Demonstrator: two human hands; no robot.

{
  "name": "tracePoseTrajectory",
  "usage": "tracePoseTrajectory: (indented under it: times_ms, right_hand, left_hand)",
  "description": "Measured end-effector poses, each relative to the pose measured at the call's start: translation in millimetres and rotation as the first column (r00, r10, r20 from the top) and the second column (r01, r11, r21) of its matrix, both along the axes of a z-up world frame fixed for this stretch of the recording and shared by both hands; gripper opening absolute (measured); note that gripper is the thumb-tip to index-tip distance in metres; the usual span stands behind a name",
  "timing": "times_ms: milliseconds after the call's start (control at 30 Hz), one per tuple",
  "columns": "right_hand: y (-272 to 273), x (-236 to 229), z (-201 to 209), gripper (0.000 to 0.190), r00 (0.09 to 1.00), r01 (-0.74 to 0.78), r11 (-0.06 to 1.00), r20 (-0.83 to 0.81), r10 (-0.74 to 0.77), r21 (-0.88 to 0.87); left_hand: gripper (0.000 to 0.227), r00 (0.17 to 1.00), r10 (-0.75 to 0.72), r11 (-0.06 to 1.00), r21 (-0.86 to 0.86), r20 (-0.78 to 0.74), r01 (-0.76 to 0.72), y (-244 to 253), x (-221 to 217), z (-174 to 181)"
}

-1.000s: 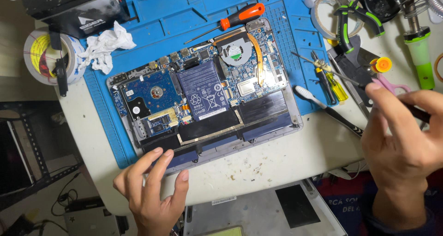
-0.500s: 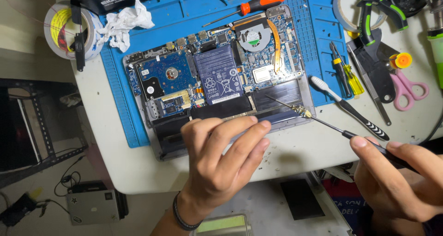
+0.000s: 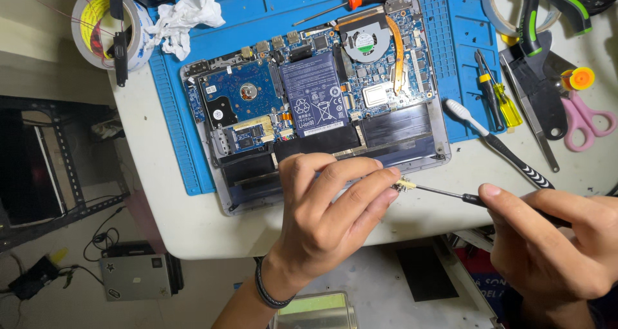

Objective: The person works on the internal components of a disassembled laptop placed on a blue mat. They use a screwdriver to remove screws from the battery and other parts, then use their hands to disconnect cables and lift the battery out of the chassis.

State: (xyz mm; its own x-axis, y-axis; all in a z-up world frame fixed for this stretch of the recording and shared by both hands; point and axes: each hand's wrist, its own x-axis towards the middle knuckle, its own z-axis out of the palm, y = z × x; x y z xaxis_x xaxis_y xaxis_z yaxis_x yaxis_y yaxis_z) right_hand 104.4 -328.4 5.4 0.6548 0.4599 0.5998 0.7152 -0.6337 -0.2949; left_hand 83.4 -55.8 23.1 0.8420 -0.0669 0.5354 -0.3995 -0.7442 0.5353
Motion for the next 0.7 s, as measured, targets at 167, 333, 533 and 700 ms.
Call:
tracePoseTrajectory:
  times_ms: [167,333,533,700]
  right_hand:
    - [0.1,-3.9,-0.6,0.011,0.999,0.032,0.999,-0.029,-0.033,-0.018]
    - [0.4,-7.3,-2.1,0.009,0.995,0.088,0.995,-0.048,-0.09,-0.042]
    - [0.5,-7.9,-3.4,0.017,0.987,0.104,0.993,-0.12,-0.11,-0.054]
    - [1.3,-9.1,-2.7,0.02,0.981,0.107,0.992,-0.157,-0.116,-0.063]
  left_hand:
    - [0.011,1.0,-0.018,1.0,-0.008,-0.002,0.018,0.6,-2.4,-0.2]
    - [0.01,1.0,-0.012,1.0,-0.006,0.007,0.012,0.8,-3.6,-0.1]
    - [0.01,1.0,-0.018,1.0,-0.005,0.005,0.018,2.1,-4.6,-0.1]
    - [0.007,1.0,-0.016,1.0,-0.008,0.0,0.016,2.3,-5.1,1.1]
